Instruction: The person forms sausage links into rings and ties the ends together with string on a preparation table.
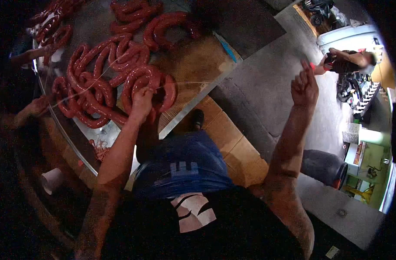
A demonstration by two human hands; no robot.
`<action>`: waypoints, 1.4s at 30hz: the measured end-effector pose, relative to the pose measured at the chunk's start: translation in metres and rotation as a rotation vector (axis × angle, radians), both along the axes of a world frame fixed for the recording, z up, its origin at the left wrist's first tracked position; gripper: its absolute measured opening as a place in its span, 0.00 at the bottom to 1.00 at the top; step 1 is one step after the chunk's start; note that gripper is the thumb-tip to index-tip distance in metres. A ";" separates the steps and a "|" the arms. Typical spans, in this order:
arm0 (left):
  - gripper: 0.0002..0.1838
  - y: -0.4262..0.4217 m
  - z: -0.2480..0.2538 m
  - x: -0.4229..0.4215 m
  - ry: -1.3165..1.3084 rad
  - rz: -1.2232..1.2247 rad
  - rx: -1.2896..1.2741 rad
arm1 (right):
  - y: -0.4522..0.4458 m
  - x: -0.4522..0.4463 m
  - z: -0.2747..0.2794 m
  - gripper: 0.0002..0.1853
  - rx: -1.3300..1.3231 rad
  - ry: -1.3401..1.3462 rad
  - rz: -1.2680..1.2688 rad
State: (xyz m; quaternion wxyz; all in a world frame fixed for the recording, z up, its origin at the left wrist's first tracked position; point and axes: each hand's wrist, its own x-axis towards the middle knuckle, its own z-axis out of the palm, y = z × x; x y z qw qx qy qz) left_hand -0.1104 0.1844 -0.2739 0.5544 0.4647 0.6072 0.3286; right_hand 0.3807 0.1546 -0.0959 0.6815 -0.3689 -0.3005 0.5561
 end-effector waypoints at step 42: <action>0.16 -0.025 -0.008 0.016 0.227 -0.011 0.187 | 0.032 -0.003 -0.086 0.19 -0.104 0.095 -0.958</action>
